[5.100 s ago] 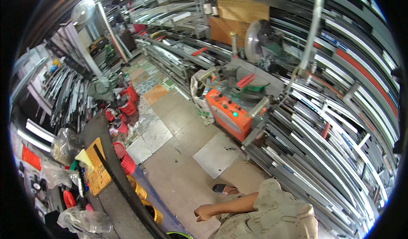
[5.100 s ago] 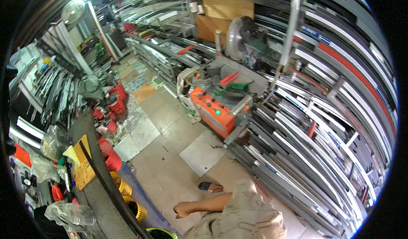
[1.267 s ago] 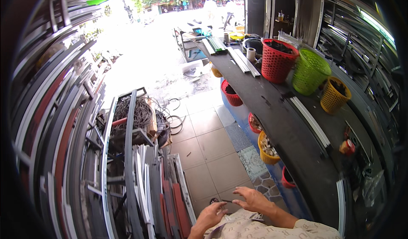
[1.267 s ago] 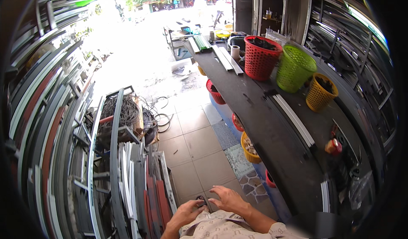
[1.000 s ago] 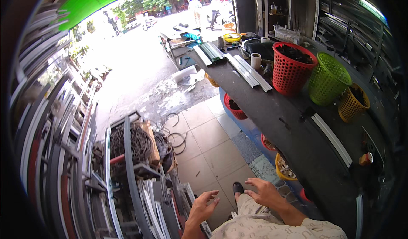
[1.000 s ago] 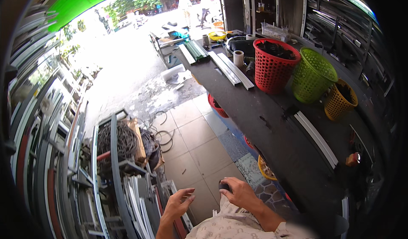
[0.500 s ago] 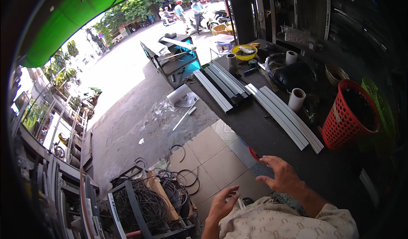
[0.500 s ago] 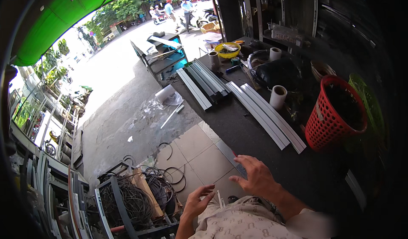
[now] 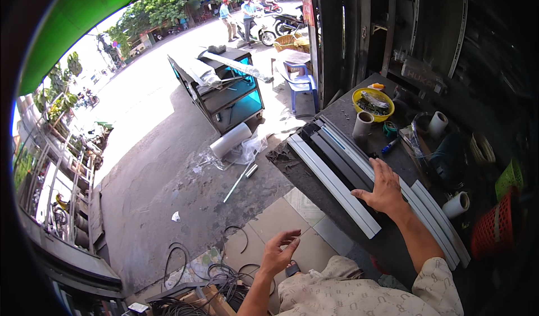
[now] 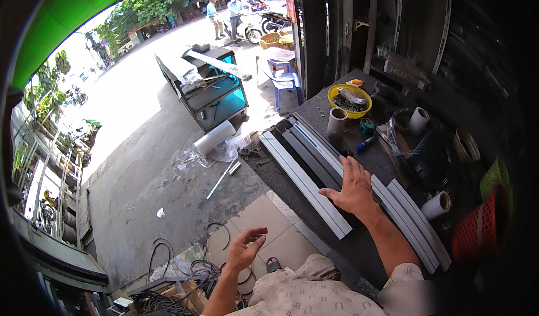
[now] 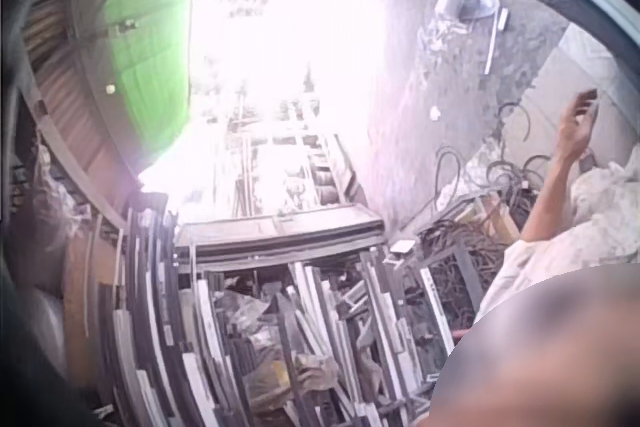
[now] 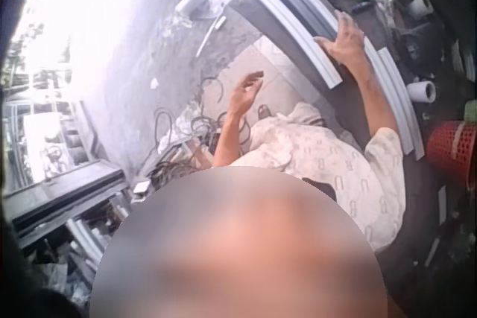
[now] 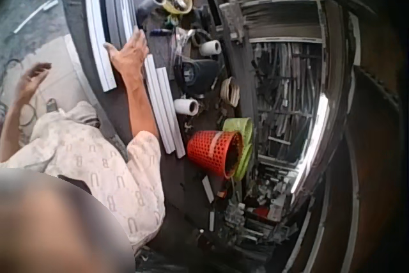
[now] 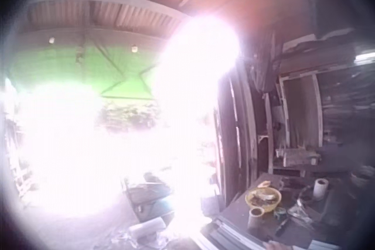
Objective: The person assembles window frame components on a workbench, inserting a thin wire or spline into a profile and using a power drill to secure parts. They then move to a cutting station and cut a long aluminum profile with a chop saw.
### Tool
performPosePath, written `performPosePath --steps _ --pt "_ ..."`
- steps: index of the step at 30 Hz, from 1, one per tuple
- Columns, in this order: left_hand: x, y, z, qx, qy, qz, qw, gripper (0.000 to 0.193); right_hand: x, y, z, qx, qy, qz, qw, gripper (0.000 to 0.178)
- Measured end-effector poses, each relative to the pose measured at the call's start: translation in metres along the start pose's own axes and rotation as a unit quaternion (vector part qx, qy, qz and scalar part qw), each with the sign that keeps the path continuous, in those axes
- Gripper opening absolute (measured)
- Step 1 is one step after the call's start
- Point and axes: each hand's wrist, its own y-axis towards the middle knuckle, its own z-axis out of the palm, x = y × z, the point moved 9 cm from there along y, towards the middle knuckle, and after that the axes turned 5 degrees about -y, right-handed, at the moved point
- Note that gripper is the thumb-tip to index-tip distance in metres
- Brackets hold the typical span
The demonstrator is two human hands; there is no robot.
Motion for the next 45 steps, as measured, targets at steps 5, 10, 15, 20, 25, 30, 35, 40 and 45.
performPosePath --steps 5,10,15,20,25,30,35,40,45 --pt "-0.019 0.132 -0.053 -0.002 -0.019 0.047 0.999 0.029 0.008 0.079 0.04 0.076 -0.025 0.038 0.996 0.129" --pt "-0.027 0.262 -0.071 -0.022 -0.029 0.093 0.995 0.032 0.005 0.115 0.064 0.15 0.01 0.051 0.987 0.135" --pt "-0.038 0.38 -0.04 0.115 -0.027 0.103 0.988 0.049 -0.002 0.133 0.06 0.131 0.054 0.059 0.988 0.129" --pt "-0.038 0.453 0.009 0.307 0.017 0.066 0.949 0.087 -0.017 0.146 0.057 0.199 0.183 0.098 0.958 0.127" --pt "-0.032 0.482 0.049 0.474 -0.007 0.027 0.88 0.106 -0.025 0.141 0.068 0.328 0.337 0.162 0.868 0.121" --pt "-0.031 0.489 0.058 0.508 0.003 -0.032 0.861 0.096 -0.024 0.147 0.071 0.377 0.398 0.18 0.816 0.121" --pt "-0.034 0.498 0.067 0.46 0.12 -0.047 0.879 0.085 -0.042 0.148 0.043 0.317 0.325 0.225 0.862 0.075" --pt "-0.038 0.504 0.075 0.461 0.129 -0.07 0.875 0.085 -0.04 0.134 0.017 0.17 0.323 0.315 0.876 0.063" --pt "-0.04 0.503 0.072 0.449 0.085 -0.074 0.887 0.08 -0.019 0.102 -0.02 -0.016 0.15 0.337 0.929 0.052"
